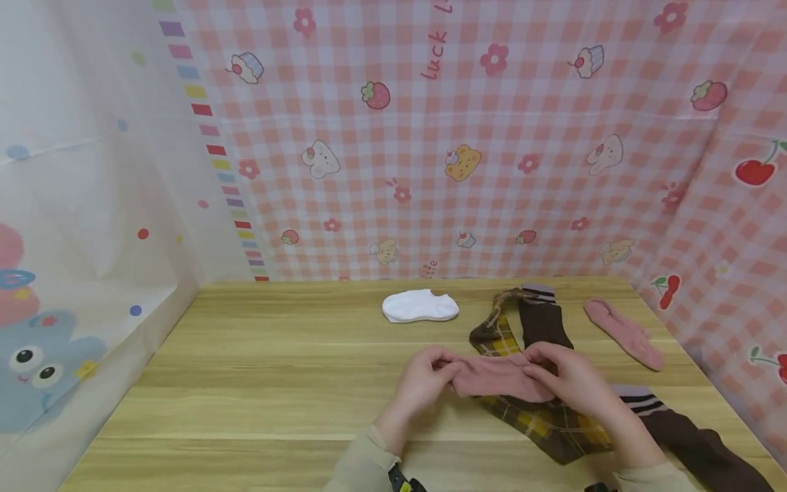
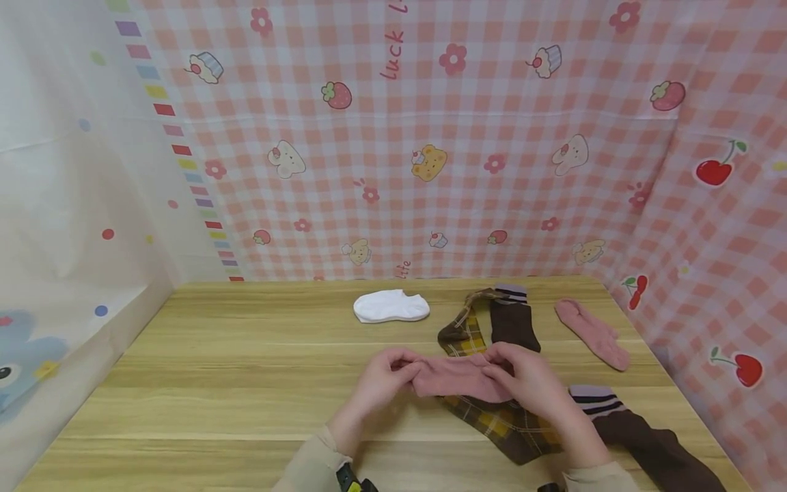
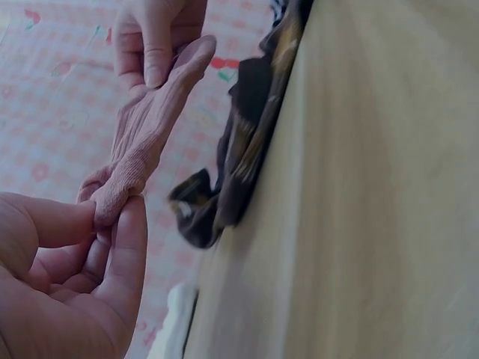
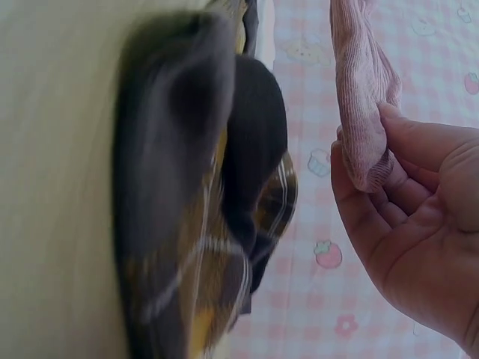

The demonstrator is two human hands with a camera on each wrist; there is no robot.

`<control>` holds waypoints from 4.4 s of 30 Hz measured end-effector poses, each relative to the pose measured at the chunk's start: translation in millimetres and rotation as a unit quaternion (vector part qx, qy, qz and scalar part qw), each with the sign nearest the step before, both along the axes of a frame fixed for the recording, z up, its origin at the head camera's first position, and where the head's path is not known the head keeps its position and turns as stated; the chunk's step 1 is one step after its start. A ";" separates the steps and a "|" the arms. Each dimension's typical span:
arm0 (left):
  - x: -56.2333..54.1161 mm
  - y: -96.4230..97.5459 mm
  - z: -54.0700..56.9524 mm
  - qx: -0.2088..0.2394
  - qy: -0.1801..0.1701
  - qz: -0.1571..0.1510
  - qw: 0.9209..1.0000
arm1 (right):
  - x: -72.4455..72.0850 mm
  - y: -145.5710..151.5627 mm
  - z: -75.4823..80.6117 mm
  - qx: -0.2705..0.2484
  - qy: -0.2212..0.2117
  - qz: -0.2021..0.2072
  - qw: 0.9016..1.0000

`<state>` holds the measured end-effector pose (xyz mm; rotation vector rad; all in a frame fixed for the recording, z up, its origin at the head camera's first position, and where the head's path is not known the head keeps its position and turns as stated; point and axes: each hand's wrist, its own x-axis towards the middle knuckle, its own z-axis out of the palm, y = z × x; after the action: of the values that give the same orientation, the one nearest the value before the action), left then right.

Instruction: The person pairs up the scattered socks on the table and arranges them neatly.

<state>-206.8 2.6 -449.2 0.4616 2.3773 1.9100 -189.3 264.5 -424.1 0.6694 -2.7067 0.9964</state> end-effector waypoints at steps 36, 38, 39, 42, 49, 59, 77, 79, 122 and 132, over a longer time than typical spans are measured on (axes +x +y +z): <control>-30.8 -67.9 8.1 -0.010 0.007 0.089 0.996 | -58.7 -73.8 -9.7 -0.043 -0.015 0.002 0.999; -32.1 -69.6 7.8 0.001 0.006 0.093 0.996 | -60.5 -76.4 -9.2 -0.046 -0.013 0.002 0.999; -32.7 -70.3 7.7 0.006 0.005 0.097 0.995 | -61.2 -77.7 -8.8 -0.046 -0.011 0.002 0.999; -33.8 -71.7 7.6 0.020 0.005 0.107 0.994 | -63.5 -80.7 -8.5 -0.045 -0.011 0.000 0.999; -33.7 -73.4 7.1 0.042 0.004 0.123 0.991 | -66.3 -85.3 -7.1 -0.054 -0.014 -0.006 0.998; -34.8 -75.2 7.1 0.040 0.013 0.163 0.986 | -73.7 -91.3 -4.9 -0.056 -0.017 -0.005 0.998; -40.5 -80.5 -5.9 -0.015 0.047 0.180 0.982 | -83.0 -99.4 -16.8 -0.041 -0.068 0.021 0.997; -40.8 -81.7 -9.0 -0.016 0.067 0.172 0.983 | -83.7 -99.6 -17.6 -0.034 -0.071 0.020 0.997; -62.3 -82.3 -4.6 -0.217 -0.023 0.158 0.963 | -108.9 -106.5 -17.9 0.082 -0.138 0.040 0.986; -65.9 -84.2 -4.7 -0.200 -0.043 0.146 0.968 | -109.1 -105.3 -17.3 0.080 -0.135 0.039 0.987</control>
<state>-272.7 -81.6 -453.9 -0.0001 2.7965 1.4315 -298.4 159.1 -441.4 0.7216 -3.0440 0.9566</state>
